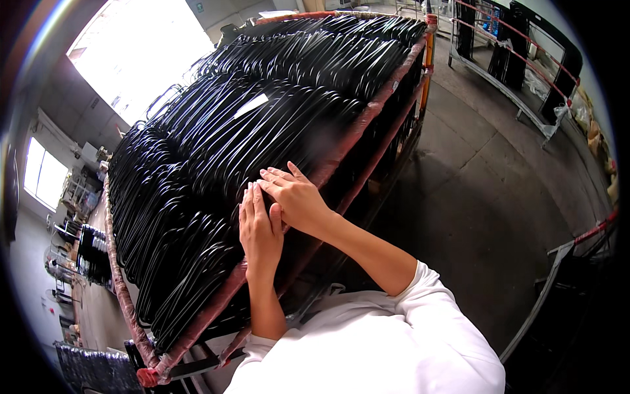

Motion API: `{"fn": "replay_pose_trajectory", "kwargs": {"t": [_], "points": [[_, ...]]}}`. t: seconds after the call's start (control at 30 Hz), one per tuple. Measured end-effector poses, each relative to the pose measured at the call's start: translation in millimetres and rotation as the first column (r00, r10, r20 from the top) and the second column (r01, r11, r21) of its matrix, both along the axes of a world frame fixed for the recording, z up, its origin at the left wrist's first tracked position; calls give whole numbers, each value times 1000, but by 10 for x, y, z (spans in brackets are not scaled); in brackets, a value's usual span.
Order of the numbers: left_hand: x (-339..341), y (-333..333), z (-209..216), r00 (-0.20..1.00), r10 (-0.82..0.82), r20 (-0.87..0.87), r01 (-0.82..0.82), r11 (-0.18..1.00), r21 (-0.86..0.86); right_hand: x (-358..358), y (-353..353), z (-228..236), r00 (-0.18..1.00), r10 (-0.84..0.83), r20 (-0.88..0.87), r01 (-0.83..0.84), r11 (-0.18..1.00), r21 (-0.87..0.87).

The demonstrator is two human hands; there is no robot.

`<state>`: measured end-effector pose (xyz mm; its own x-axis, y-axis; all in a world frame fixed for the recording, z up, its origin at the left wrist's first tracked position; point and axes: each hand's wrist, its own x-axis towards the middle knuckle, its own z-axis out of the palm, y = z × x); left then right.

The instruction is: The person wraps a stack of black metal chair frames with clear plastic film using a handheld dispenser. They walk through a warehouse area, retrieve a roll of film, and apply it to the stacked chairs. The person then moves to a different area and applies small yellow stickers to the wrapped chair frames.

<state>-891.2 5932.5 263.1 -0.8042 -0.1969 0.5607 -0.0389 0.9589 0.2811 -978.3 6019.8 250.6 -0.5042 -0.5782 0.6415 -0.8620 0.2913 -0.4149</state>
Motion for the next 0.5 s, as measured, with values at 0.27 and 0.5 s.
{"fn": "replay_pose_trajectory", "kwargs": {"t": [0.27, 0.5], "points": [[-54, 38, -92, 1000, 4, -31, -5, 999, -34, -17, 0, -90, 998, -60, -4, 60, 997, -46], [42, -34, -70, 991, 104, 80, -82, 968, -237, 30, -211, -258, 981, -174, -83, 164, 980, -111]]}}
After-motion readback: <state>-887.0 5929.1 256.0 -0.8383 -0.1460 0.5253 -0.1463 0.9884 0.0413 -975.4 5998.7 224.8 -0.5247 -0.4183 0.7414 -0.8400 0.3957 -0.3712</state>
